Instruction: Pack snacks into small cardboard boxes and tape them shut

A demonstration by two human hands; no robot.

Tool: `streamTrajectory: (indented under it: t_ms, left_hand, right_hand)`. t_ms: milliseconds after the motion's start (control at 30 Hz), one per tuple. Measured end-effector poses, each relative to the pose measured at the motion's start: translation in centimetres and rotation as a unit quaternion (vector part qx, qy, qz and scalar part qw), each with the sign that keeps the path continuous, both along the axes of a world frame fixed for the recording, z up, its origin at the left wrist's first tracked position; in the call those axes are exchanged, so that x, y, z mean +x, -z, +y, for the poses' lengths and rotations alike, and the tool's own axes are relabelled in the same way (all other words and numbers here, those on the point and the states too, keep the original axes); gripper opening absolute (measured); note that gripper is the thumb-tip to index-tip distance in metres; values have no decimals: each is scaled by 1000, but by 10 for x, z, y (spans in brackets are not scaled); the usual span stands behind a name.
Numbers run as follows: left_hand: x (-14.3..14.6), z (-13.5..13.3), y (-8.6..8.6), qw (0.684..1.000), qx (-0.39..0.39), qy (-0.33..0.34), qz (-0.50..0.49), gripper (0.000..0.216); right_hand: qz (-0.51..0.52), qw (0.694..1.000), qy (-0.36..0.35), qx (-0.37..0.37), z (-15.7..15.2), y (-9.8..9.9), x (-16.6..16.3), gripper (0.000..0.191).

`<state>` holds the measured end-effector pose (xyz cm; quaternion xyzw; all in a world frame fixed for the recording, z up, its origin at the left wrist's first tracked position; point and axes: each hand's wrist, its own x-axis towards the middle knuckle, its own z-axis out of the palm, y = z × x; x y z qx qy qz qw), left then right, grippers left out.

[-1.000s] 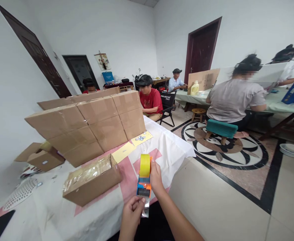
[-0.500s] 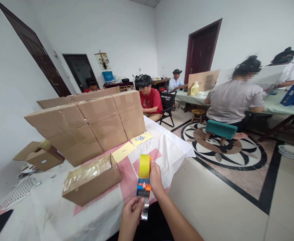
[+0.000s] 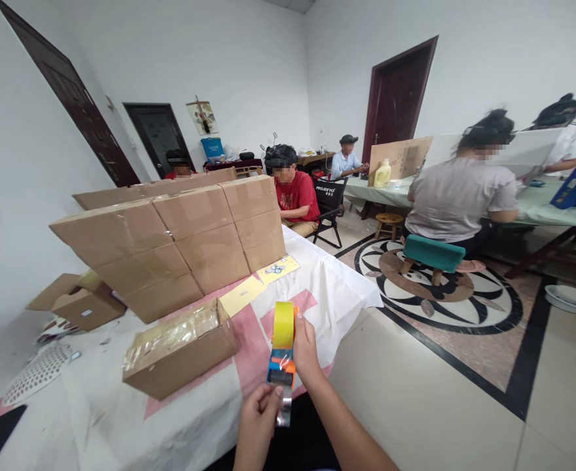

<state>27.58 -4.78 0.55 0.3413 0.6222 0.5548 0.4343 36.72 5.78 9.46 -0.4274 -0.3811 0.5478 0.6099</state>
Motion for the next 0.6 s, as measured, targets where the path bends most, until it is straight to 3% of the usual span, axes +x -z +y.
streamTrajectory:
  t_ms: [167,367,600]
  left_hand:
    - [3,-2,-8,1000,10,-5,-5,63]
    - [5,-4,-24,1000,7,-14,6,66]
    - [3,-3,-20,999,13,-15,41,64]
  right_hand:
    - [-1,1000,1,14,1,5,-2,62]
    - [26,999,-5,19,-1,-3,-3,60]
    - [11,1000,8,11,-1,-5,-5,61]
